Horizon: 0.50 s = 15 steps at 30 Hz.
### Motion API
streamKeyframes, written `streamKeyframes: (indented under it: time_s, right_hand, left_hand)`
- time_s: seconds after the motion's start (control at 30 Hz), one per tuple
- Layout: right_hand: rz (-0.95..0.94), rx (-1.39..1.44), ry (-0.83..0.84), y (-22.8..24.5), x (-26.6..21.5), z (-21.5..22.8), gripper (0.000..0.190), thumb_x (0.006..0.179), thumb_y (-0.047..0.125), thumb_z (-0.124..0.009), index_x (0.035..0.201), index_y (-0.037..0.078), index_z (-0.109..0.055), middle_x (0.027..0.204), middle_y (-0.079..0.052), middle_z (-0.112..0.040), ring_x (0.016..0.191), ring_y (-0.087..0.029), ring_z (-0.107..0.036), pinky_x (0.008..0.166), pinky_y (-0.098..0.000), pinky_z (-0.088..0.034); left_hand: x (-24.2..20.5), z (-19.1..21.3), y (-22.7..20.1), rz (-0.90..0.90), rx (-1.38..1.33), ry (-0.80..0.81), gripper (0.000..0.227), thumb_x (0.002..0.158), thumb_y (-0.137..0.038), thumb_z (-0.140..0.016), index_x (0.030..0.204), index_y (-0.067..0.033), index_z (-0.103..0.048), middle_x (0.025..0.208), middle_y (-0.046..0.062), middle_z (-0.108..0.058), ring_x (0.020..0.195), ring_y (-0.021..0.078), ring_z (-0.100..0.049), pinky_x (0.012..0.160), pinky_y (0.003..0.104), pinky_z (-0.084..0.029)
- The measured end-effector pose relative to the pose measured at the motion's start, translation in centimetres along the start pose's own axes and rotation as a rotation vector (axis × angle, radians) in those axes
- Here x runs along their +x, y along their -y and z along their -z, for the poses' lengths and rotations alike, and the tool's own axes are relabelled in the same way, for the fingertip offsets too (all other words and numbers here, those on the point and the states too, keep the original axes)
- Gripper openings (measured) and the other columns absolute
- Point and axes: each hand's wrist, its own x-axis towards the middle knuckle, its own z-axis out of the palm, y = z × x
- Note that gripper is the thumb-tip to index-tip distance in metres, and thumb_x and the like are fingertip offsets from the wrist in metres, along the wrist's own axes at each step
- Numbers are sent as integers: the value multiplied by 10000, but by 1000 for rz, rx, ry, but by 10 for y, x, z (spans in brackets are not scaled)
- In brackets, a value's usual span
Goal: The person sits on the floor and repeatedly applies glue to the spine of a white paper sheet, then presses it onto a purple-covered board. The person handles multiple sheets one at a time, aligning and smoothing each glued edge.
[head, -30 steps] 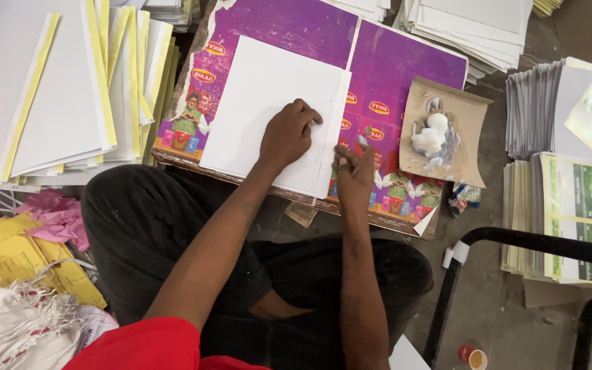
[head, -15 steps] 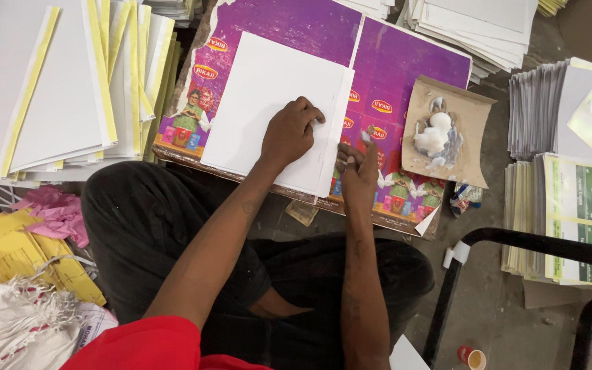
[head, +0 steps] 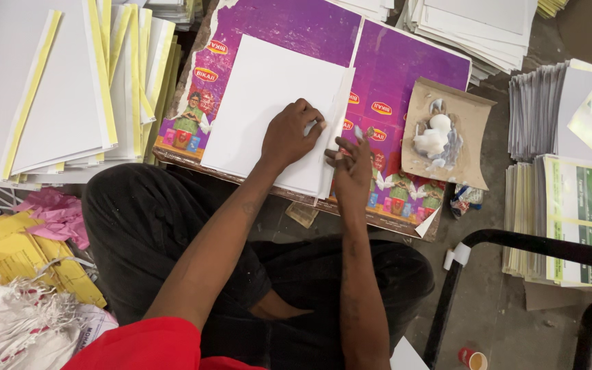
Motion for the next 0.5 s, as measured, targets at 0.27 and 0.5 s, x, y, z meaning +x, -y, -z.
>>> streamKeyframes:
  time_s: [0.27, 0.5]
  right_hand:
    - [277, -500, 34, 13, -16, -17, 621, 955, -127, -471, 1536, 26, -318, 1150, -173, -770, 1059, -298, -745, 853, -393, -602]
    - [217, -287, -24, 13, -20, -15, 536, 995, -43, -620, 1460, -20, -354, 1156, -182, -770, 1073, -275, -764, 906, -364, -617]
  left_hand:
    - [3, 1, -5, 57, 3, 7, 366, 749, -450, -865, 771, -118, -711, 923, 20, -613, 895, 206, -637, 746, 382, -524]
    - [3, -10, 2, 37, -26, -73, 227, 742, -287, -857, 696, -128, -703, 962, 7, -622, 916, 204, -637, 759, 388, -523]
